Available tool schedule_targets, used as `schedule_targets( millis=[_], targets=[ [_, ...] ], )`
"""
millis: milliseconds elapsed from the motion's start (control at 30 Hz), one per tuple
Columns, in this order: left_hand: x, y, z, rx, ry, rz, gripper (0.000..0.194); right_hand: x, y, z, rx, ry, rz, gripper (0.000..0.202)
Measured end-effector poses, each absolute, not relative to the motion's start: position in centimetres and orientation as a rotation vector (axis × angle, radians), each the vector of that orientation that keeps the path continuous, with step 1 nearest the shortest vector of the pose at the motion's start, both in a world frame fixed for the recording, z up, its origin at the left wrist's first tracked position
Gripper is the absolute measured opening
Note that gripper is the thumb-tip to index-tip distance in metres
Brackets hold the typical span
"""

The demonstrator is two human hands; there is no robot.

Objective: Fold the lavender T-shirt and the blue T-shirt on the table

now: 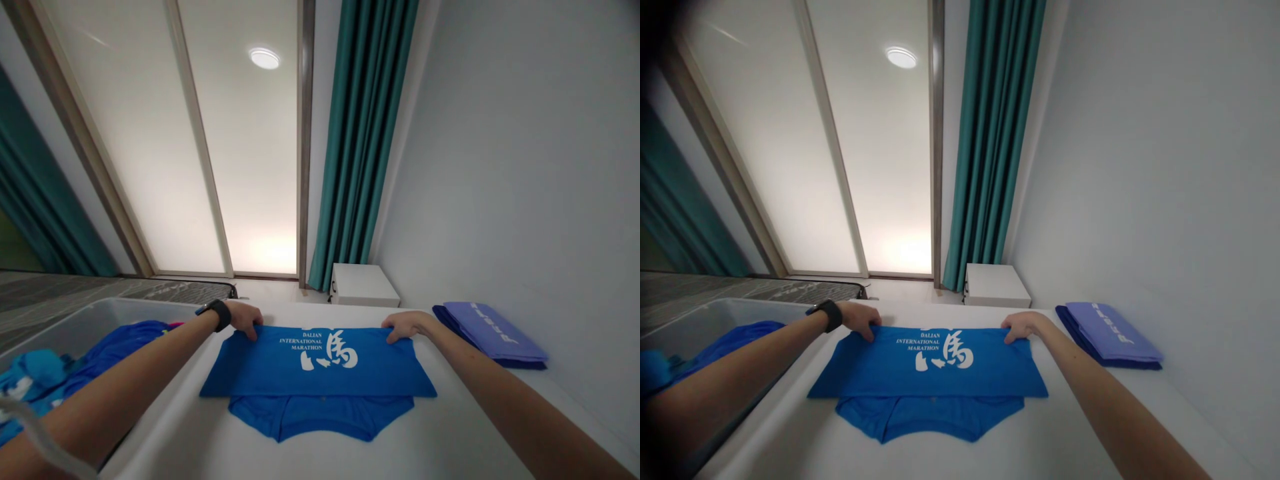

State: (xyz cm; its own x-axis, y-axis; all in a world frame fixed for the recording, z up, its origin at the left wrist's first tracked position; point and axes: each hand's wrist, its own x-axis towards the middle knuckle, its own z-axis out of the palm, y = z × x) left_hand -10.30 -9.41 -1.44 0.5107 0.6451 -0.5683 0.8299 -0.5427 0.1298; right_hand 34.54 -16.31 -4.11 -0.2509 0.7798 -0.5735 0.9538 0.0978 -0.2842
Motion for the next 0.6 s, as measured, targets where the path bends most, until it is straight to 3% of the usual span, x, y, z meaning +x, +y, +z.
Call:
schedule_targets(
  millis=[233,400,533,600],
  targets=[
    [-9.9,-9.1,1.5,2.661,1.428,-0.345,0.020,35.6,-15.8,-0.7,1.897,2.364,-0.630,0.018],
    [-9.7,-9.9,4.5,2.792,1.611,0.171,0.020,36.7,-15.5,2.4,2.169,2.538,-0.218,0.018],
    [-9.6,-12.8,2.6,2.782,1.727,0.494,0.020,36.3,-17.8,0.2,2.300,2.603,0.018,0.016],
    [-9.8,-14.8,-0.2,2.758,1.723,0.470,0.018,35.6,-19.9,-3.0,2.328,2.692,0.151,0.015]
  ],
)
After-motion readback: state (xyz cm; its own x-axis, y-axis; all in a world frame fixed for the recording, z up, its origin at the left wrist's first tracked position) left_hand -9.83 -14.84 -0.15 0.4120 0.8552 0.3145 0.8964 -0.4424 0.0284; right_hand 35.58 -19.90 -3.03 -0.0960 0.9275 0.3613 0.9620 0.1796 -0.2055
